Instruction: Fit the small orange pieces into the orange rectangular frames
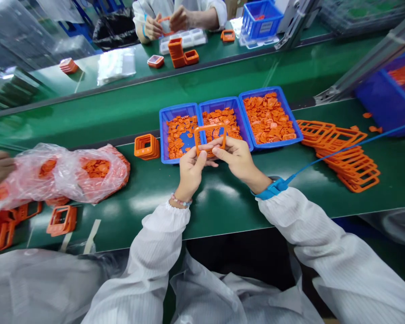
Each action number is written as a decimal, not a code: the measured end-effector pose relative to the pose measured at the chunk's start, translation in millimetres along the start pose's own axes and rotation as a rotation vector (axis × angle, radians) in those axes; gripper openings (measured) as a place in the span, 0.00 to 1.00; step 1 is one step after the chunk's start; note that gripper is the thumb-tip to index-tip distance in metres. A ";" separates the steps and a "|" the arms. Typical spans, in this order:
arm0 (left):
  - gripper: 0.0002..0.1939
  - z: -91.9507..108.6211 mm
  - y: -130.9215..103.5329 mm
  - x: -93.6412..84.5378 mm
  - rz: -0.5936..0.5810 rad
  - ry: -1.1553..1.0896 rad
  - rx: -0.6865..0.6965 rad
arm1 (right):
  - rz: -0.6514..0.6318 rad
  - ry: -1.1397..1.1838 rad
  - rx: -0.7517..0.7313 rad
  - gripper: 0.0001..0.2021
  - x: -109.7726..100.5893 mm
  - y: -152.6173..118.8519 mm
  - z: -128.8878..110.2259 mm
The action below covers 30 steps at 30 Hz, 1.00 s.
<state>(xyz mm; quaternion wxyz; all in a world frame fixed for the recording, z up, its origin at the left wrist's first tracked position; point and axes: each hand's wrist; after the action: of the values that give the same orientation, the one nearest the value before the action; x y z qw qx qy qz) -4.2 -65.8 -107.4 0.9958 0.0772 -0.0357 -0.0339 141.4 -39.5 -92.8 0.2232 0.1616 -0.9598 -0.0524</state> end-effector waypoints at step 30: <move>0.09 43.5 114.2 52.0 -0.609 1.867 -0.094 | 0.466 -0.117 -0.326 0.15 -65.6 36.4 -3.1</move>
<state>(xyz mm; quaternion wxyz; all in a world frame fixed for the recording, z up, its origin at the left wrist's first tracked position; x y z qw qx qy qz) 51.4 36.4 -43.3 0.5747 0.0392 0.7884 -0.2160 188.0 16.6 -110.7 0.1966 -0.1047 -0.9612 -0.1625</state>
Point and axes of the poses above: each hand's wrist, its own y-axis towards the middle knuckle, its own x-axis out of the palm, z = x × y, and after that the axes turned 15 degrees about y, right-handed
